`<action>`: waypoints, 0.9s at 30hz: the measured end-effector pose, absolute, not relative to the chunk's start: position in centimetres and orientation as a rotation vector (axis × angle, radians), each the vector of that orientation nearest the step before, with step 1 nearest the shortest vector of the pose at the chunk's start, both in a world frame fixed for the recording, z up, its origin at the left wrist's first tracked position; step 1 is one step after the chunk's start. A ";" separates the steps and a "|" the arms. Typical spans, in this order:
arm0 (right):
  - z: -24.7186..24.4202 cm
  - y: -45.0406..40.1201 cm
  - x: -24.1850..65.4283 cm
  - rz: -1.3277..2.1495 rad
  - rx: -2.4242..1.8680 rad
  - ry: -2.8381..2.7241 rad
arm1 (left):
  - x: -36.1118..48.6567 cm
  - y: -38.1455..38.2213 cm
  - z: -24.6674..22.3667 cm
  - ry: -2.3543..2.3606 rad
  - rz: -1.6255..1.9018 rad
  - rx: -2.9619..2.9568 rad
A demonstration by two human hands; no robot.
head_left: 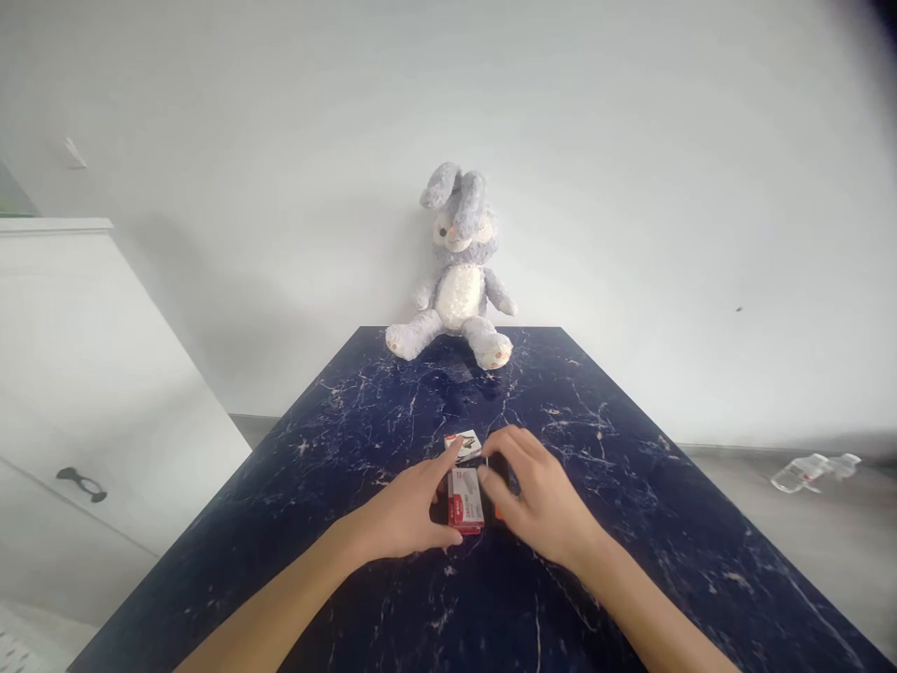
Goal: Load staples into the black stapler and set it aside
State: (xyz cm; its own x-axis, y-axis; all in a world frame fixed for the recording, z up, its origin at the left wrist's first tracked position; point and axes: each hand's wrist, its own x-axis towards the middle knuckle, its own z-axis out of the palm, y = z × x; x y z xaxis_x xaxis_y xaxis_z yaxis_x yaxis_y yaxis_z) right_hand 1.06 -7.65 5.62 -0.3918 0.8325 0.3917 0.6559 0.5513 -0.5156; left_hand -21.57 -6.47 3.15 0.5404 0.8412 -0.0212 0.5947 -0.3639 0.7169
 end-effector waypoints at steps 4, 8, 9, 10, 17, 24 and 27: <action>5.0 -6.6 2.6 0.609 -1.533 -1.981 | -21.1 -6.5 2.6 1.206 0.494 2.043; 4.2 -6.1 2.9 1.020 -1.527 -1.976 | -20.4 -6.2 2.1 1.165 0.542 2.038; 4.1 -6.1 2.8 1.060 -1.513 -1.960 | -20.3 -6.1 2.0 1.152 0.542 2.034; 4.0 -6.2 2.7 1.075 -1.504 -1.936 | -20.3 -6.1 2.0 1.145 0.539 2.027; 3.6 -6.1 2.4 1.153 -1.440 -1.843 | -20.7 -6.1 2.2 1.170 0.526 2.019; 3.3 -6.2 2.1 1.217 -1.377 -1.817 | -21.1 -6.2 2.8 1.018 0.570 2.091; 3.5 -6.1 2.3 1.280 -1.353 -1.804 | -20.8 -6.4 3.1 0.955 0.629 2.109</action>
